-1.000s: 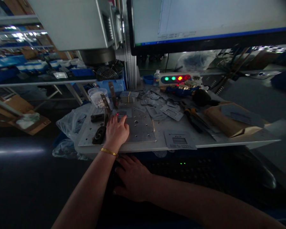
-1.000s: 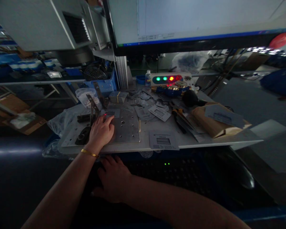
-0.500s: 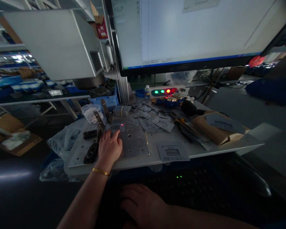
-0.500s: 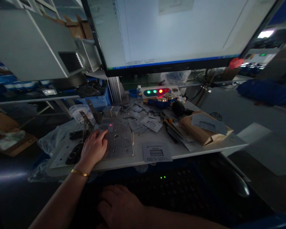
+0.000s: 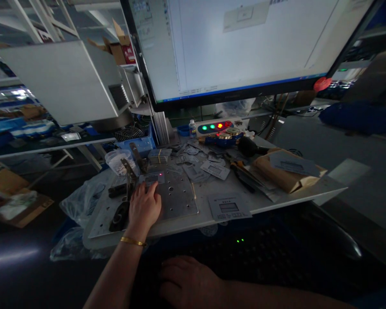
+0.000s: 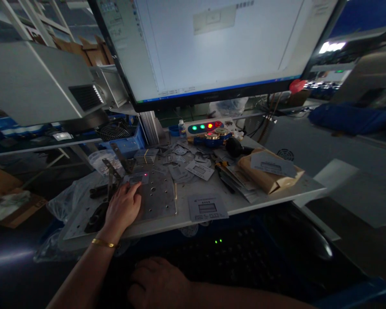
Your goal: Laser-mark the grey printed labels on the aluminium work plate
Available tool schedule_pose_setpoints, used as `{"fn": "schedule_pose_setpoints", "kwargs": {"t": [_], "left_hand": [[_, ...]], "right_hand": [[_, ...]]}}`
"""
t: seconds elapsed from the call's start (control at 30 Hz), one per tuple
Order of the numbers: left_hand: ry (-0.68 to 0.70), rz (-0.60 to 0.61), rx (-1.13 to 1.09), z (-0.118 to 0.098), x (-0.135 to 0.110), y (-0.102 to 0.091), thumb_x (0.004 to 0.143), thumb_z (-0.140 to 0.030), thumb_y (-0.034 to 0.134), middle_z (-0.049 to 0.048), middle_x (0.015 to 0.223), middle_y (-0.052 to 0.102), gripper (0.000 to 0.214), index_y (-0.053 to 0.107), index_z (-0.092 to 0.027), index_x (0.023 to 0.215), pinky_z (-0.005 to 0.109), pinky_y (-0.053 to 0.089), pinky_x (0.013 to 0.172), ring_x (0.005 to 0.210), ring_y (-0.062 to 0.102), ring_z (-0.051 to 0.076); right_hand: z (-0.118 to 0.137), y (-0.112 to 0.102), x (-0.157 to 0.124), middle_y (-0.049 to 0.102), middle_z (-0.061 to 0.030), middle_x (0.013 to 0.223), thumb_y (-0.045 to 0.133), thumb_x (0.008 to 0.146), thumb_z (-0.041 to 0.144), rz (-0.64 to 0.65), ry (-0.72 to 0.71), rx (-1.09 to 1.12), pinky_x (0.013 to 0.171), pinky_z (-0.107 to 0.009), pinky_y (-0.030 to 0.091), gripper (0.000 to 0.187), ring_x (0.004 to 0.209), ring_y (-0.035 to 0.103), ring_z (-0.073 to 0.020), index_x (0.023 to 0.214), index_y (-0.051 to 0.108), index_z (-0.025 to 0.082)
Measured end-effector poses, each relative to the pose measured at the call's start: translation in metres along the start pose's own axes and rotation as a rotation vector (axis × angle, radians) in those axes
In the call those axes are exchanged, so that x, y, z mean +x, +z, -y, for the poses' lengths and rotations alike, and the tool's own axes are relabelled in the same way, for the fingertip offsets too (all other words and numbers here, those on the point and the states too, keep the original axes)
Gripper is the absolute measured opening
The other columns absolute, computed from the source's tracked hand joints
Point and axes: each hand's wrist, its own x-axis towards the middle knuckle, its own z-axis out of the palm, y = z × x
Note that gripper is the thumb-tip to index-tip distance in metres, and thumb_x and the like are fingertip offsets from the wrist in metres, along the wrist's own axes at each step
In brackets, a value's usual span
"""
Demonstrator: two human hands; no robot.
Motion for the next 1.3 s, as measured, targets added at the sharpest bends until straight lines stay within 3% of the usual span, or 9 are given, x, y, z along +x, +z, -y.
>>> {"fn": "schedule_pose_setpoints", "kwargs": {"t": [0.8,1.3], "left_hand": [[-0.012,0.014,-0.009,-0.0005,-0.0011,-0.0015,0.088,-0.019,0.037,0.0175,0.133,0.052,0.045,0.053,-0.021,0.131,0.047,0.040,0.105,0.124,0.050,0.031],[-0.007,0.004,-0.010,0.0010,-0.0004,0.0011,0.088,-0.018,0.040,0.0174,0.132,0.053,0.044,0.054,-0.020,0.130,0.047,0.041,0.104,0.123,0.051,0.031]], "right_hand": [[0.0002,-0.0064,-0.0018,0.069,-0.0079,0.111,0.058,0.089,0.050,0.062,0.020,0.067,0.089,-0.034,0.055,0.038,0.111,0.060,-0.0237,0.101,0.065,0.015],[0.0003,-0.0003,-0.0024,0.071,-0.0050,0.106,0.063,0.086,0.046,-0.033,0.000,0.027,0.086,-0.033,0.056,0.031,0.106,0.062,-0.0224,0.095,0.065,0.016]]}}
